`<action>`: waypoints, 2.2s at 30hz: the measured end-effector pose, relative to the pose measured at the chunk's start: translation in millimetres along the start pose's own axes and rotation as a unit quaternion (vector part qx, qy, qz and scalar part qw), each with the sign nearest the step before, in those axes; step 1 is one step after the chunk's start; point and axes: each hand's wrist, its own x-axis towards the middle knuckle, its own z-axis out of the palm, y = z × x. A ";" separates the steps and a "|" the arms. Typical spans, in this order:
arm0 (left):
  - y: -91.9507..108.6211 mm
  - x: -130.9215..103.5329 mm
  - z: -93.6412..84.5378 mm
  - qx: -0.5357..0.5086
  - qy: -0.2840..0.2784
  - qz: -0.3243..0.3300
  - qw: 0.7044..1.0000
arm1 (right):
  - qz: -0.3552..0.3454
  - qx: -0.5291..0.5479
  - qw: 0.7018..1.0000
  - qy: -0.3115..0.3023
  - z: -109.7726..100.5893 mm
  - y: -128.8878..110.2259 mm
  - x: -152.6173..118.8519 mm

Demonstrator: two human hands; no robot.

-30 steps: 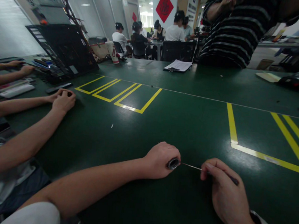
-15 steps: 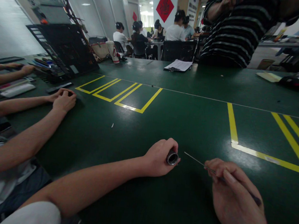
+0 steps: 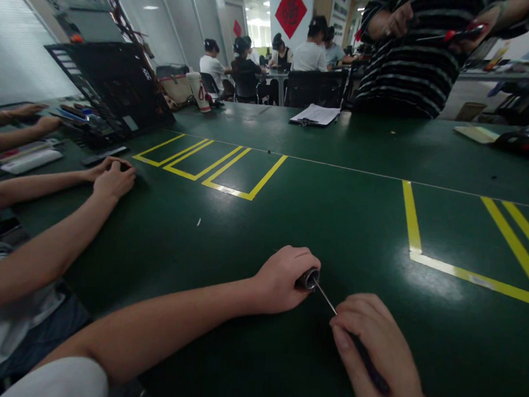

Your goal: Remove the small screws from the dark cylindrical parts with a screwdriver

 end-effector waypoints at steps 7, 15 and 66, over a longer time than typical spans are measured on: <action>2.0 0.6 -1.1 0.037 -0.038 -0.008 0.999 | 0.065 0.014 0.998 -0.011 0.7 0.8 0.9; 3.2 0.8 -5.1 0.007 -0.055 -0.014 0.998 | 0.337 0.350 0.869 0.092 -5.2 22.9 10.1; 0.9 0.8 -3.6 -0.033 -0.025 -0.027 0.999 | 0.419 0.466 0.771 0.110 -11.6 25.5 21.8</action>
